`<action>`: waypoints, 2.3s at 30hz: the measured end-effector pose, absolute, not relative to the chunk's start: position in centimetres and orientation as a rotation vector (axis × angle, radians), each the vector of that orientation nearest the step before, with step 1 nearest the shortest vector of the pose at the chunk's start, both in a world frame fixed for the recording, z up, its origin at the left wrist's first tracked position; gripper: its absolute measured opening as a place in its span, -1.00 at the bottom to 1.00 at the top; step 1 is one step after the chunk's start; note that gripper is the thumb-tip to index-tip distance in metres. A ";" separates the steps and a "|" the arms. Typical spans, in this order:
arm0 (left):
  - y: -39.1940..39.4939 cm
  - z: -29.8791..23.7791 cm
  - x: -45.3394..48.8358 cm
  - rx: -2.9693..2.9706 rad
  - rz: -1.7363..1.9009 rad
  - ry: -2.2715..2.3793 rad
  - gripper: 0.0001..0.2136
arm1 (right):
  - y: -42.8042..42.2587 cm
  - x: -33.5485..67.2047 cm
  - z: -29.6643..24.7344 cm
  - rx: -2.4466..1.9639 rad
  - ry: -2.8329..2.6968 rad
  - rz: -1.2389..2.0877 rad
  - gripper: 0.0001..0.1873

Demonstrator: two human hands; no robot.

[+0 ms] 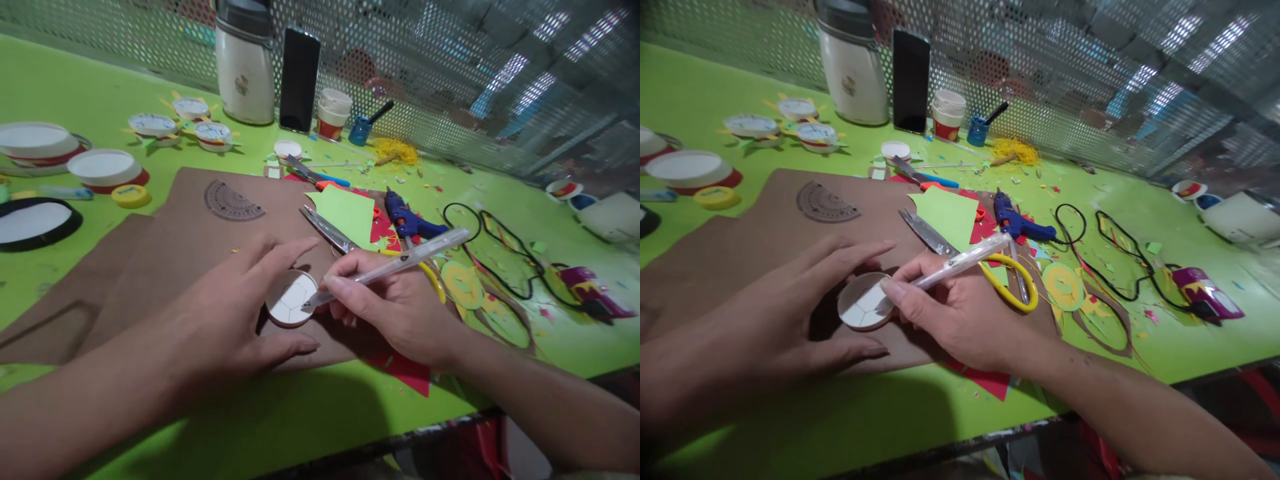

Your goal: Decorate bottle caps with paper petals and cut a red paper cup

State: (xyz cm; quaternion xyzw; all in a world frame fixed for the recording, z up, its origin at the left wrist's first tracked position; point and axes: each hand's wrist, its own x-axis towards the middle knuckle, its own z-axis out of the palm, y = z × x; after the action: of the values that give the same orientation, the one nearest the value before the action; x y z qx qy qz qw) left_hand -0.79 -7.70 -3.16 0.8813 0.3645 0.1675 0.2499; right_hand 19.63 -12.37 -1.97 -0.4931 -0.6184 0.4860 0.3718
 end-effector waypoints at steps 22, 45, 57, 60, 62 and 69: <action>-7.8 -3.1 -1.0 2.434 0.458 0.950 -0.40 | -12.3 19.7 -2.2 -1.265 -1.614 1.250 -0.93; -7.6 -3.4 -1.1 2.411 0.455 0.949 -0.37 | -12.2 19.8 -2.5 -1.285 -1.621 1.294 -0.93; -7.4 -3.5 -1.0 2.442 0.410 0.920 -0.39 | -12.3 19.9 -2.5 -1.282 -1.620 1.314 -0.90; -7.4 -3.5 -1.0 2.443 0.423 0.906 -0.39 | -12.3 19.8 -2.4 -1.275 -1.623 1.319 -0.90; -7.4 -3.5 -1.0 2.439 0.434 0.900 -0.39 | -12.3 19.8 -2.3 -1.284 -1.628 1.323 -0.90; -7.2 -3.6 -0.8 2.418 0.432 0.897 -0.37 | -12.4 20.0 -2.2 -1.340 -1.616 1.356 -0.88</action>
State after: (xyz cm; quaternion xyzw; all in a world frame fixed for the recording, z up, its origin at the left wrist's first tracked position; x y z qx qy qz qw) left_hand -0.82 -7.21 -3.58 0.8928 0.3311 0.1596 0.2603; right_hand 19.99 -12.40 -2.19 -0.5088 -0.6135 0.5148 0.3159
